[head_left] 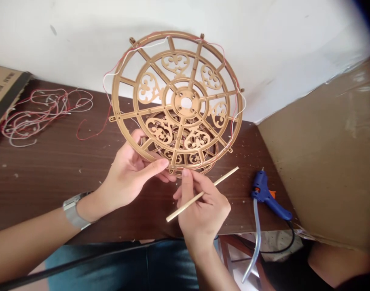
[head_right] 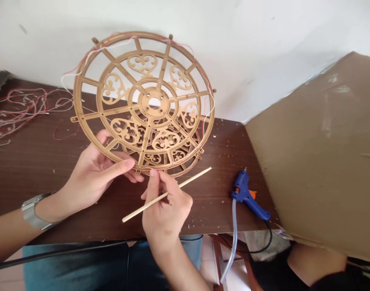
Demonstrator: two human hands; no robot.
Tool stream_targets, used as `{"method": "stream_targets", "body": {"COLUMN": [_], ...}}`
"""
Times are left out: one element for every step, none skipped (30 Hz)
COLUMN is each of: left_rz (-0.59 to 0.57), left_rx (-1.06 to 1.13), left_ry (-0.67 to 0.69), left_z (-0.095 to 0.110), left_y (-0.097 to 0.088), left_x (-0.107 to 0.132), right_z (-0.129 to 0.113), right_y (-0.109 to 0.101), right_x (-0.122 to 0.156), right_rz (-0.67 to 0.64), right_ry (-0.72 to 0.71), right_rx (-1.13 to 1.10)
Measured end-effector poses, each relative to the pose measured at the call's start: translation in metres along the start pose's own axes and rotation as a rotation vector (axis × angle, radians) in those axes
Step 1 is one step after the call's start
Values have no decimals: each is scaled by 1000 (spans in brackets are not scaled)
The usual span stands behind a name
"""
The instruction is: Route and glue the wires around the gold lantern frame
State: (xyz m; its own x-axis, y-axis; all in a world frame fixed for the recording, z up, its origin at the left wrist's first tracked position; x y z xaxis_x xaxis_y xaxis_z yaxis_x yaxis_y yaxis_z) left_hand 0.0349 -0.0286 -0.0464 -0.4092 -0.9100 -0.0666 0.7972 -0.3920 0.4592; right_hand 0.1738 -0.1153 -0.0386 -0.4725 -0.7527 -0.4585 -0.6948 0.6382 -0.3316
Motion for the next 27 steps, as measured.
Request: {"method": "stream_targets", "body": {"left_rz": [5, 12, 18, 23, 30, 34, 40, 48, 54, 58, 62, 64, 68, 71, 74, 77, 79, 79, 81, 78, 73, 66, 61, 55, 50, 45, 39], "left_rx": [1, 4, 7, 8, 8, 6, 2, -1, -3, -2, -2, -4, -7, -11, -16, -24, -33, -44, -53, -66, -78, -85, -90, -93, -94, -93, -92], "left_ry": [8, 16, 25, 31, 33, 35, 36, 40, 46, 53, 61, 64, 65, 65, 67, 68, 69, 69, 70, 66, 63, 62, 56, 48, 36, 23, 13], "left_z": [0, 0, 1, 1, 1, 1, 2, 1, 1, 2, 2, 2, 2, 2, 2, 2, 2, 2, 1, 1, 1, 1, 1, 1, 1, 2, 2], "left_y": [0, -1, -1, -2, -2, -3, -5, -6, -7, -9, -10, -11, -11, -12, -13, -13, -13, -13, -13, -13, -13, -12, -11, -10, -8, -7, -6], "left_x": [0, 0, -1, -1, -1, -2, -2, -3, -3, -4, -4, -5, -5, -5, -6, -6, -6, -6, -6, -7, -7, -7, -6, -6, -6, -5, -4], "right_z": [0, 1, 3, 5, 7, 10, 14, 17, 22, 25, 29, 32, 34, 35, 36, 36, 36, 35, 32, 30, 26, 22, 18, 15, 12, 9, 8], "right_y": [2, 3, 4, 4, 2, -1, -5, -11, -19, -27, -36, -44, -52, -58, -63, -66, -68, -69, -69, -68, -66, -63, -59, -54, -49, -44, -40], "right_x": [0, -1, -1, -1, -2, -3, -6, -10, -14, -20, -25, -31, -35, -39, -42, -44, -45, -45, -44, -44, -43, -42, -42, -42, -42, -43, -43], "right_rz": [2, 7, 15, 30, 55, 86, 126, 178, 226, 278, 312, 355, 380, 378, 369, 344, 310, 270, 223, 168, 110, 50, -13, -79, -143, -201, -250], "right_ry": [14, 17, 10, -5, -20, -29, -28, -16, 11, 33, 61, 84, 92, 86, 68, 39, 3, -39, -87, -135, -180, -225, -268, -304, -331, -349, -360], "right_rx": [-31, -53, -62, -58, -41, -15, 19, 58, 98, 136, 166, 177, 202, 232, 246, 259, 265, 269, 279, 293, 301, 298, 284, 260, 234, 215, 204]}}
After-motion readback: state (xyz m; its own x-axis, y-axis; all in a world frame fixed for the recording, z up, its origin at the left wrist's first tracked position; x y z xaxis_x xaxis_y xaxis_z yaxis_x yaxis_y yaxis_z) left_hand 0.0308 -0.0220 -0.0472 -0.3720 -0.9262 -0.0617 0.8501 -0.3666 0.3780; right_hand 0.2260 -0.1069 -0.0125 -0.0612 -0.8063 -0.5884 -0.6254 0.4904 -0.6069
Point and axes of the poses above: each hand's wrist, its own x-axis away from the middle knuckle, its own y-axis out of the palm, z = x × y, the point moved 3 cm from there along -x, towards the middle knuckle, and after that the axes turned 3 degrees about z, right-handed, at the moved point
